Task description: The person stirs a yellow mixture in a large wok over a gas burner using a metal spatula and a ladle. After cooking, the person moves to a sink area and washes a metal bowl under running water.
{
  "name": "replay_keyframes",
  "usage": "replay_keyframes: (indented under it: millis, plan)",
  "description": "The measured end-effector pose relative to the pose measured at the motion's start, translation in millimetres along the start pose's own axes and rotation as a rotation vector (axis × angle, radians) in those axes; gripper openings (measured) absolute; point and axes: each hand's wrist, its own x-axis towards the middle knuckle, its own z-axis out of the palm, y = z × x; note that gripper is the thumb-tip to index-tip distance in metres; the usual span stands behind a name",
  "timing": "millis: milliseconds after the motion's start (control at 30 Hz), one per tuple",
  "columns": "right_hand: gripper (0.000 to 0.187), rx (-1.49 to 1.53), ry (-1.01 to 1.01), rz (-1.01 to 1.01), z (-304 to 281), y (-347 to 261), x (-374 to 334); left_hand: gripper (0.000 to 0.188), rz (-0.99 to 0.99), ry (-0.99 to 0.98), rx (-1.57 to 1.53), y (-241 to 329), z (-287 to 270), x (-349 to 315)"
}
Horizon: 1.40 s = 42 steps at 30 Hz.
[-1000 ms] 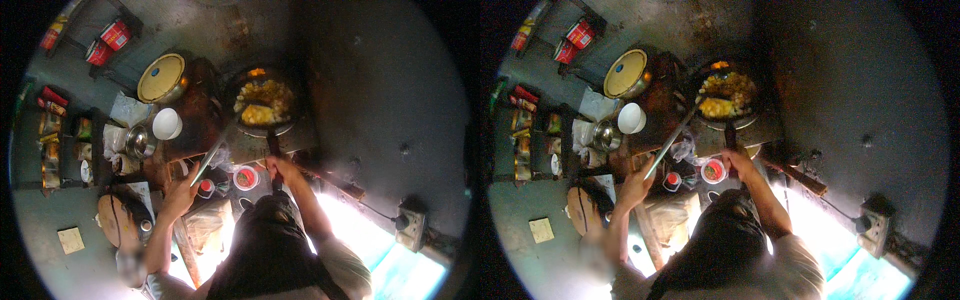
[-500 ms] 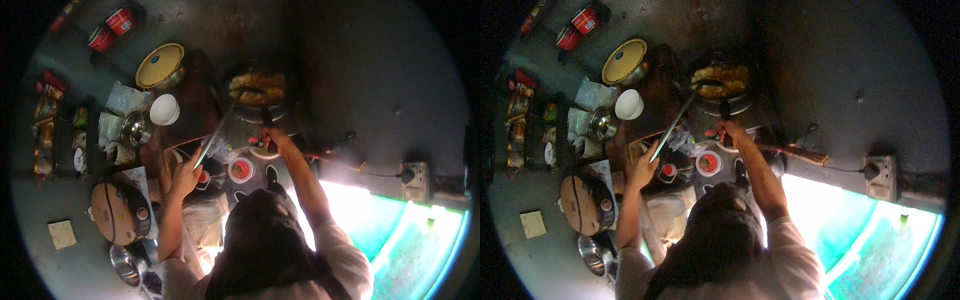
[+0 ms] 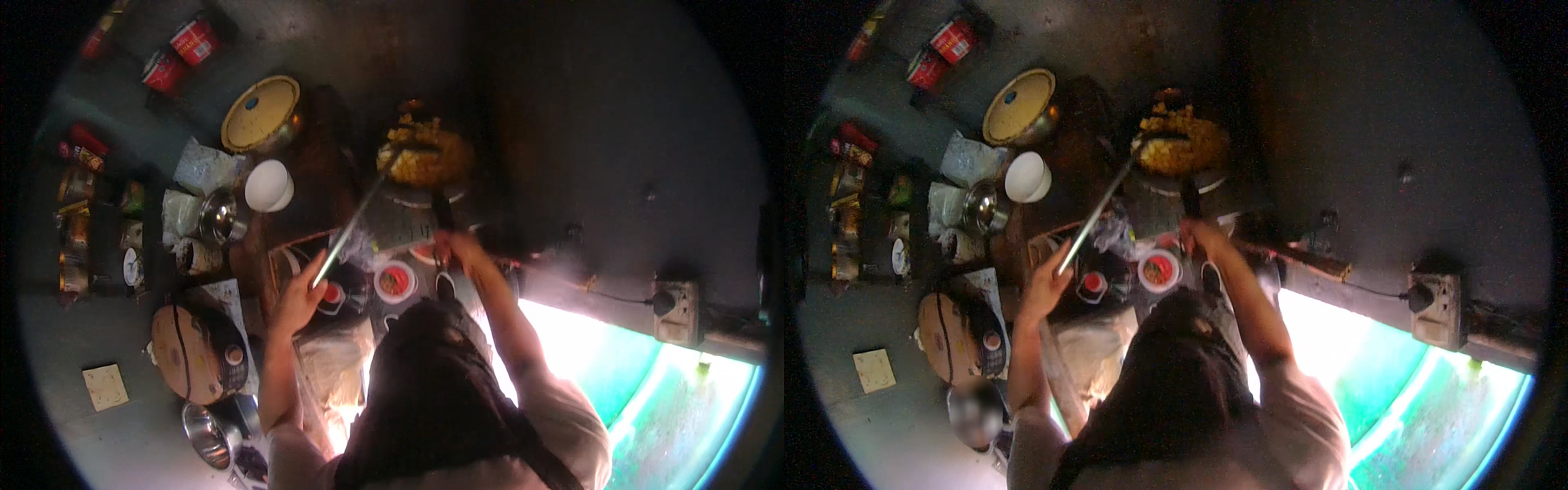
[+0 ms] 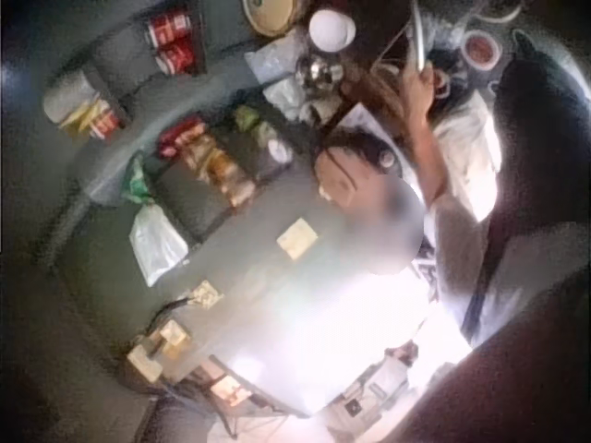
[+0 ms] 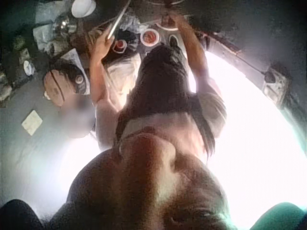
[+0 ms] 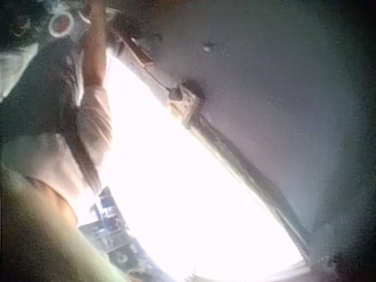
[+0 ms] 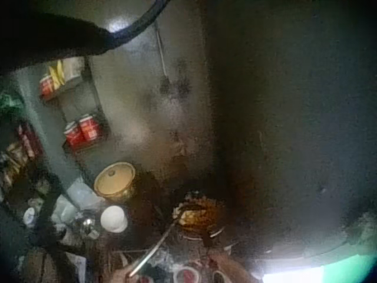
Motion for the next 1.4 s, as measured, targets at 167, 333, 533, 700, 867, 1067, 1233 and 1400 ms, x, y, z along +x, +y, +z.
replay_keyframes:
  millis: [167, 333, 533, 700, 867, 1067, 1233, 1400]
  plan:
    - [0.041, -0.074, -0.021, -0.198, 11, 44, -38, 0.051, -0.180, -0.067, 0.057, 7, -14, 0]
    - [0.021, 0.083, -0.035, -0.108, 3, -11, 11, 0.046, -0.179, -0.071, -0.040, 8, -8, 44]
    - [0.016, -0.060, -0.172, -0.291, -9, 40, -16, 0.045, -0.067, 0.016, 0.100, -3, 10, 63]
    - [0.012, -0.033, -0.116, -0.106, -27, 5, 45, 0.049, 0.051, 0.026, 0.375, -12, 81, 156]
    - [0.012, -0.007, -0.068, -0.117, -40, -3, 78, 0.056, -0.117, -0.076, 0.512, -14, 119, 155]
    - [0.011, 0.021, -0.172, -0.079, -39, -4, 81, 0.061, -0.127, -0.138, 0.576, 2, 38, 79]
    - [0.012, 0.063, -0.219, -0.092, -39, 1, 86, 0.058, -0.163, -0.181, 0.721, -13, 61, 103]
    - [0.013, 0.108, -0.205, -0.084, -41, 1, 87, 0.055, -0.056, -0.054, 0.560, -10, 78, 153]
